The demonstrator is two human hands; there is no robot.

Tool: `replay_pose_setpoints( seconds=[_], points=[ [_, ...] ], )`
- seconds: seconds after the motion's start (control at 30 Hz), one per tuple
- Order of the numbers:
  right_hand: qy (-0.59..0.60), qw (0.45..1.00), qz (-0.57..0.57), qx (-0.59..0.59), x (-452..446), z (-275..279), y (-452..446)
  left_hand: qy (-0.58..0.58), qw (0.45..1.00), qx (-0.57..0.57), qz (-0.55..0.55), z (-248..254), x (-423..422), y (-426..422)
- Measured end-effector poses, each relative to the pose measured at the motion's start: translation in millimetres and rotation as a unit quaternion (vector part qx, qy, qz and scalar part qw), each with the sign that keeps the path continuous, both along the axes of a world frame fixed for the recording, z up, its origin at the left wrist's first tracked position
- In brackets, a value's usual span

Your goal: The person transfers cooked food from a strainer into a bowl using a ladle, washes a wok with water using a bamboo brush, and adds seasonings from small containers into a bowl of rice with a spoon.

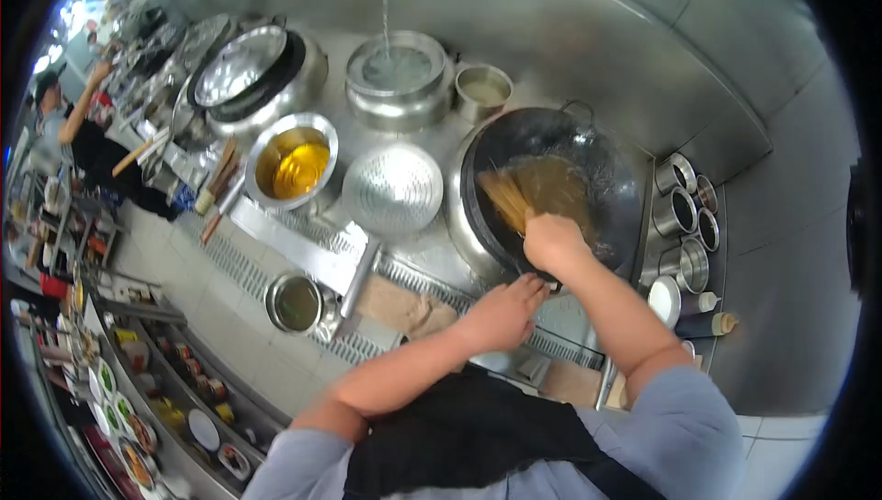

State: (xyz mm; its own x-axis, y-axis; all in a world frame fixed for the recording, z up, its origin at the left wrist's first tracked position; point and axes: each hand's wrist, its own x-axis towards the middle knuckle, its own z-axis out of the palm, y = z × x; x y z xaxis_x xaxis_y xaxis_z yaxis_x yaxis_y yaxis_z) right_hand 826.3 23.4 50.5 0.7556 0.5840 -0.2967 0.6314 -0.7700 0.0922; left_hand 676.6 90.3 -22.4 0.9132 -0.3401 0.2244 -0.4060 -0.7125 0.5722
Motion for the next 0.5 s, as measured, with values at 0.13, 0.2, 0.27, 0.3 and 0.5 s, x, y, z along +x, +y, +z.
replay_pose_setpoints(
  seconds=[0.13, 0.2, 0.27, 0.3, 0.5],
  points=[
    [-0.074, 0.991, -0.115, 0.012, 92, -42, -5, -0.001, 0.999, 0.044, -0.009, -1, 7, -5],
    [-0.041, 0.975, -0.199, 0.092, 99, -32, -1, -0.013, 0.999, 0.033, 0.004, -4, 6, -5],
    [-0.028, 0.988, -0.139, 0.068, 69, -27, -3, -0.022, 0.999, 0.024, 0.008, -9, 2, -6],
    [-0.017, 0.995, -0.082, 0.052, 52, -24, -5, -0.027, 0.999, 0.022, 0.008, -10, 1, -6],
    [-0.157, 0.985, -0.062, -0.036, 98, -61, -18, -0.033, 0.999, -0.008, 0.019, -10, 2, -4]
  ],
)
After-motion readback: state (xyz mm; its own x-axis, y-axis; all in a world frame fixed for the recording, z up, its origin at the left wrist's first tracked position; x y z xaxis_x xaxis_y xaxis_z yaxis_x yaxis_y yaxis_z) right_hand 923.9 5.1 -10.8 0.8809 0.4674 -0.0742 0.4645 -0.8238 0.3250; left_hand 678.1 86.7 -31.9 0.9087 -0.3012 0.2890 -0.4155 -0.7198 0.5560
